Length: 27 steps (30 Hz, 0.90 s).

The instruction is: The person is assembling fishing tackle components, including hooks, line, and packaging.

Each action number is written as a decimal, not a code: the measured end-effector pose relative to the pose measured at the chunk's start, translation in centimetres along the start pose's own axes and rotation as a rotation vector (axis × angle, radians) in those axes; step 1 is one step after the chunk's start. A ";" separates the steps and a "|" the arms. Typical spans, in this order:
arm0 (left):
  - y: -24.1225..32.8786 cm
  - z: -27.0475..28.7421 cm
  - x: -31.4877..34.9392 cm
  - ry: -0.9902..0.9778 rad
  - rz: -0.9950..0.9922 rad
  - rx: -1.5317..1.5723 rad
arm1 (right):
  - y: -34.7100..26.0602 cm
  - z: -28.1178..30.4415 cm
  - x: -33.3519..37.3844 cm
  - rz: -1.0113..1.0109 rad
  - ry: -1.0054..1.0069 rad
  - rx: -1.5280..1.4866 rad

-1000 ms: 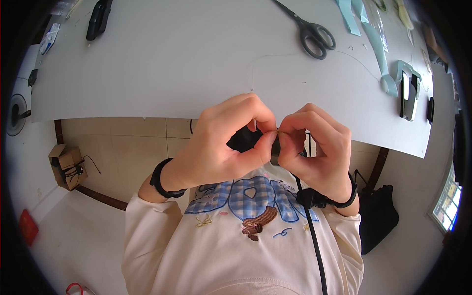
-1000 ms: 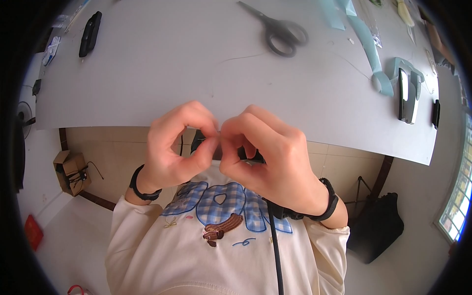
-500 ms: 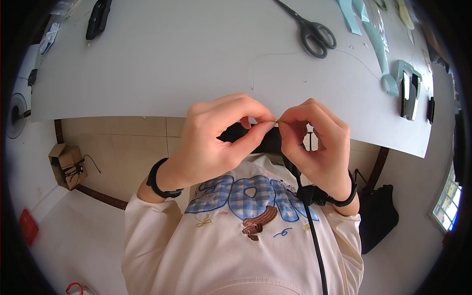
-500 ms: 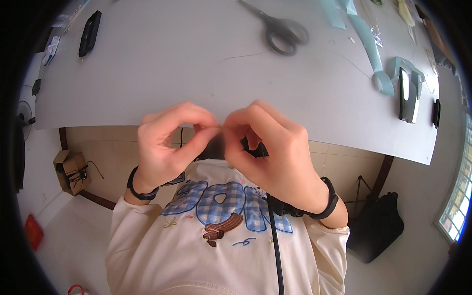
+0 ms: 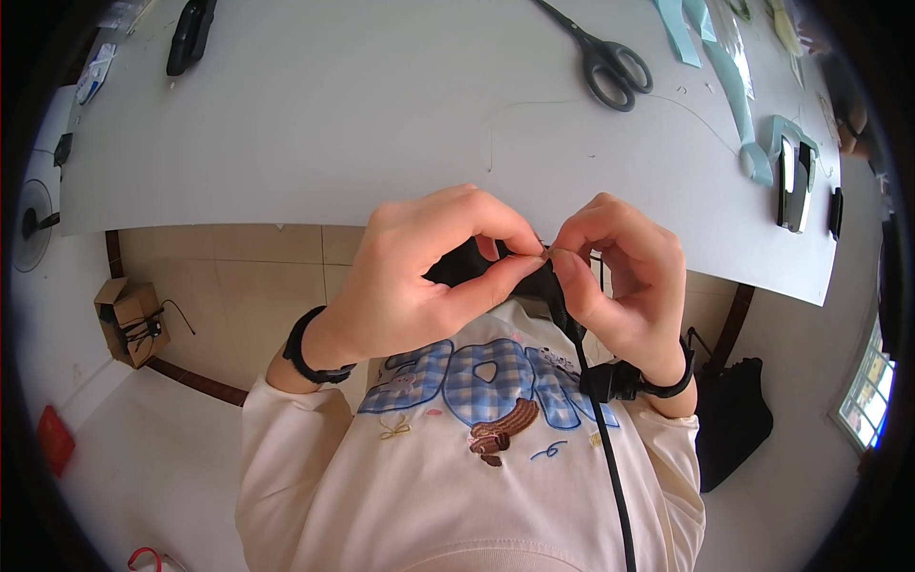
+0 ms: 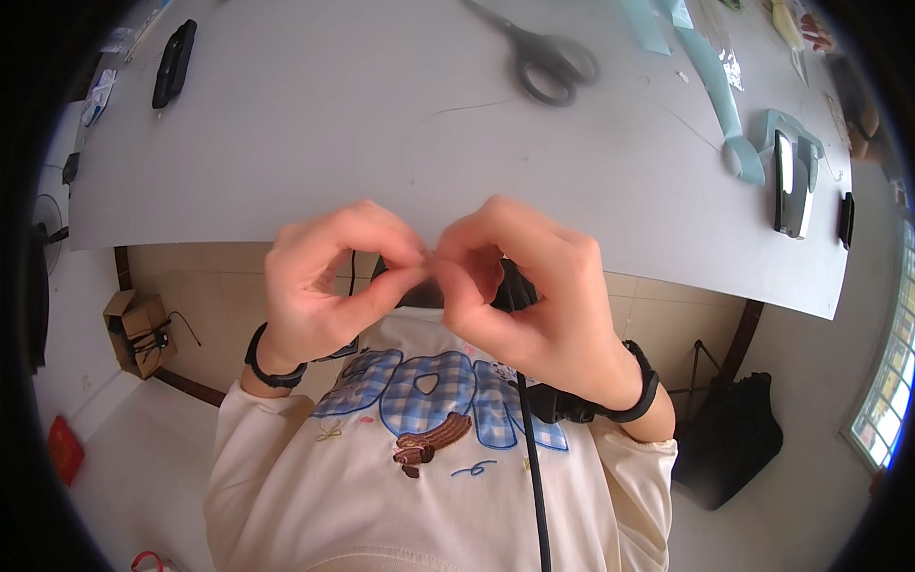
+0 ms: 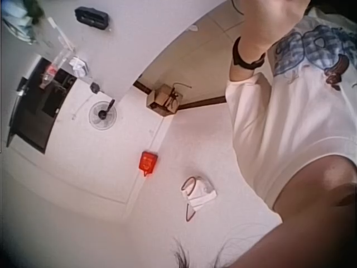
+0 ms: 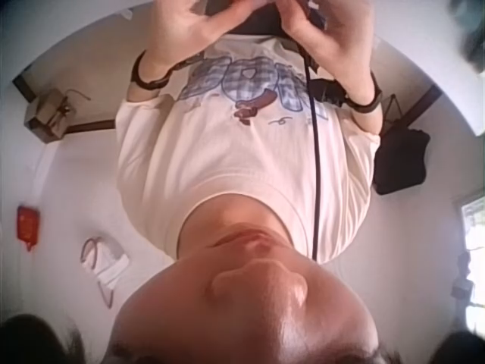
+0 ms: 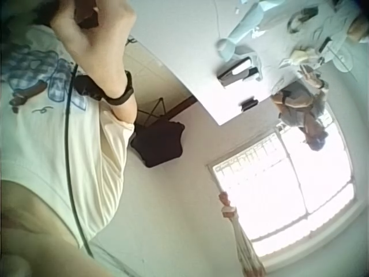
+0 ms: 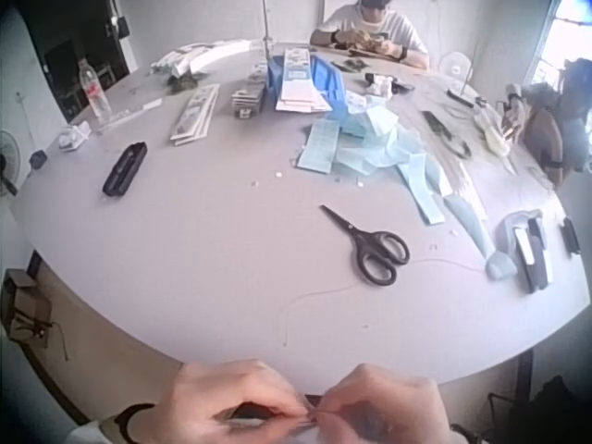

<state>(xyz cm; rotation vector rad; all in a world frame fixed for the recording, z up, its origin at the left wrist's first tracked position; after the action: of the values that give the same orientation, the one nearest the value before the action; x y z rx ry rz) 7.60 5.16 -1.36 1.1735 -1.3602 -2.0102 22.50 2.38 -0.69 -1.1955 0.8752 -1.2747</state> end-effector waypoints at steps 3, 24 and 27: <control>0.2 0.0 -0.1 0.026 -0.068 0.035 | 0.4 -0.1 0.2 -0.109 -0.032 -0.179; 0.8 -0.1 0.0 -0.027 -0.238 -0.162 | 0.6 -0.5 0.8 -0.347 -0.203 -0.367; 0.9 -0.2 0.0 -0.034 -0.252 -0.191 | 0.6 -0.6 0.7 -0.401 -0.198 -0.392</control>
<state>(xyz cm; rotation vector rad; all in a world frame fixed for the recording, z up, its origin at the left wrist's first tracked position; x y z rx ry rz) 7.66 4.64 -0.57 1.2792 -1.0497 -2.2857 22.16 1.54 -1.29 -1.8478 0.7832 -1.3015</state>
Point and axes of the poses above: each hand's wrist, its own x-axis away from the middle knuckle, its own z-axis out of the back of the hand, y = z × x, the point moved 5 cm from there along -x, towards the middle knuckle, and after that the axes turned 13 degrees about -z, right-handed, at the moved point
